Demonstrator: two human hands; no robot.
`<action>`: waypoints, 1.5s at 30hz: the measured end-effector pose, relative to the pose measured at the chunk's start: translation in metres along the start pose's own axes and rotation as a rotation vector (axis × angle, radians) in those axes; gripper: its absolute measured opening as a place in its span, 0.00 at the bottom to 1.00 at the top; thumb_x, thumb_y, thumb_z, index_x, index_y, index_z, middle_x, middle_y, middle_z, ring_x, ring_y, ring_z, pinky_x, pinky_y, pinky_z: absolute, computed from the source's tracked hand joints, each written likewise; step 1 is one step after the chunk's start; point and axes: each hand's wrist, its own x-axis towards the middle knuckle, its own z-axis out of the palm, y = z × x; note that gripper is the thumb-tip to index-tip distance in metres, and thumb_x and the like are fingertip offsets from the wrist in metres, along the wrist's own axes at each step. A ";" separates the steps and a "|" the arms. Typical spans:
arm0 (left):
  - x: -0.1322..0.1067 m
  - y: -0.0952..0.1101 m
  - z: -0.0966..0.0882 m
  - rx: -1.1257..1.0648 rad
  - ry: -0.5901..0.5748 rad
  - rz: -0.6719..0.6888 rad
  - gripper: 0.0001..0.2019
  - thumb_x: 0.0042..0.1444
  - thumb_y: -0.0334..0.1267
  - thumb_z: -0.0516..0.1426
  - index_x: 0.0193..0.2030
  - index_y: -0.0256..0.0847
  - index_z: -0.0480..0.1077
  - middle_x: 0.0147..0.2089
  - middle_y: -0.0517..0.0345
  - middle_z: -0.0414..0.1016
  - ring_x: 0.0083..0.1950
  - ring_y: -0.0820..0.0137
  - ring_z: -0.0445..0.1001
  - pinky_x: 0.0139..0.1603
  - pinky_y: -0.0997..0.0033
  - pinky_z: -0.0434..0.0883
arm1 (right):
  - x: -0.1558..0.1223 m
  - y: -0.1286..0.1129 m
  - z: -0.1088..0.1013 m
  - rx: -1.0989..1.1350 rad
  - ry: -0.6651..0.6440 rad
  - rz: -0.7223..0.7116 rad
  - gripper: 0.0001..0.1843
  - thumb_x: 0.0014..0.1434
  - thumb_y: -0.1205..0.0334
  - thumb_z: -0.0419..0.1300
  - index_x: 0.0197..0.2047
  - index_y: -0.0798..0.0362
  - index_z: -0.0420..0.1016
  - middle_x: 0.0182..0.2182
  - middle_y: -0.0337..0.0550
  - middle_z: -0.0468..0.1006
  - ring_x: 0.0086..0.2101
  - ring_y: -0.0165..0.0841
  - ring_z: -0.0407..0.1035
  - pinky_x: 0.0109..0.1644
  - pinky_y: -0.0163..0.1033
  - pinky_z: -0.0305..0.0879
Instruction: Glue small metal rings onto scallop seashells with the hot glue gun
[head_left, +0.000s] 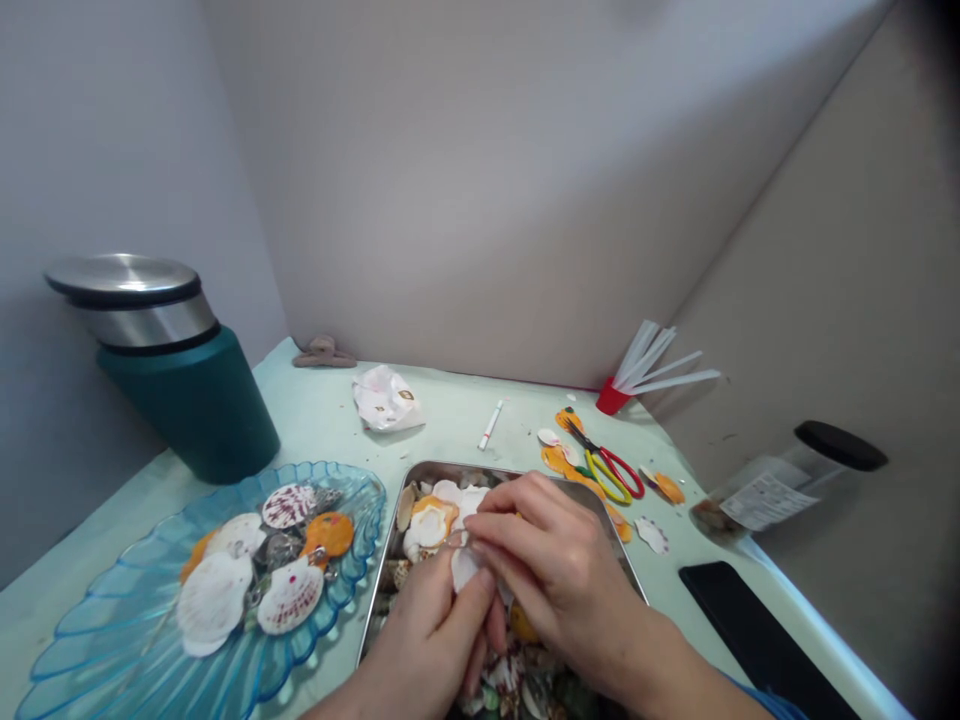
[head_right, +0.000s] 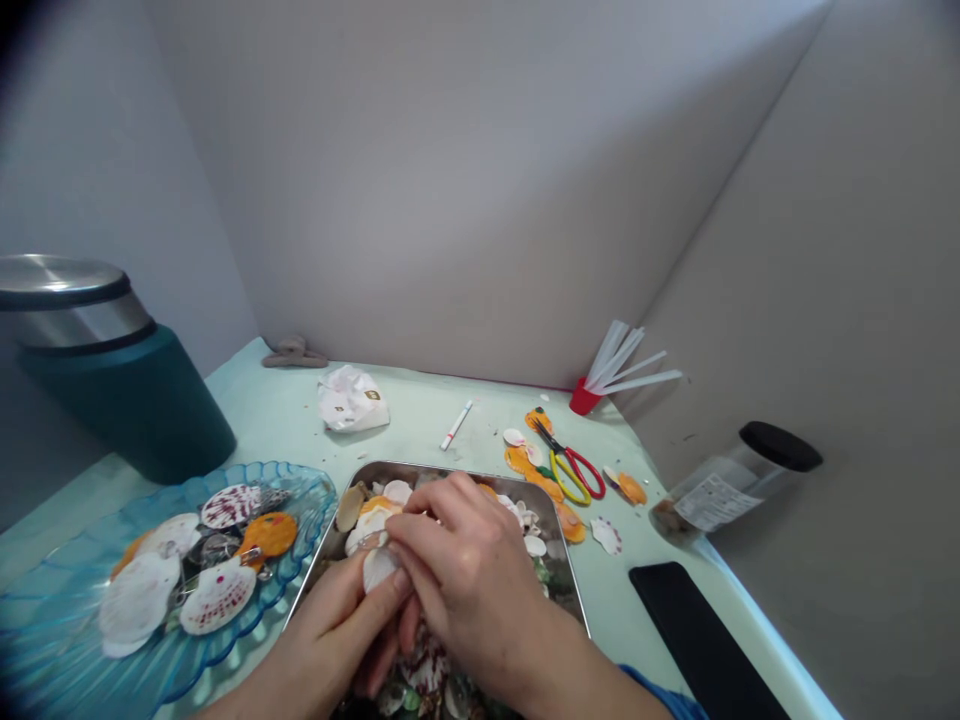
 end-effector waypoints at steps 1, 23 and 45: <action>0.001 -0.001 0.000 -0.051 -0.010 -0.014 0.22 0.61 0.50 0.47 0.21 0.39 0.64 0.10 0.68 0.57 0.13 0.78 0.55 0.16 0.78 0.52 | 0.000 0.001 0.000 0.012 -0.004 -0.003 0.11 0.61 0.70 0.53 0.41 0.53 0.76 0.35 0.46 0.76 0.35 0.37 0.65 0.38 0.42 0.63; 0.003 0.000 -0.004 -0.151 0.061 -0.001 0.28 0.62 0.54 0.43 0.20 0.37 0.66 0.09 0.66 0.56 0.12 0.78 0.55 0.17 0.77 0.52 | 0.001 0.008 -0.001 0.139 0.001 0.028 0.11 0.62 0.71 0.53 0.46 0.55 0.73 0.35 0.44 0.78 0.35 0.33 0.69 0.39 0.39 0.63; -0.012 0.001 -0.004 0.347 0.247 0.405 0.16 0.65 0.41 0.43 0.29 0.42 0.65 0.16 0.68 0.57 0.15 0.75 0.57 0.19 0.75 0.56 | 0.006 0.010 -0.022 0.421 -0.129 0.115 0.04 0.60 0.70 0.60 0.35 0.54 0.75 0.31 0.38 0.76 0.34 0.27 0.69 0.40 0.32 0.63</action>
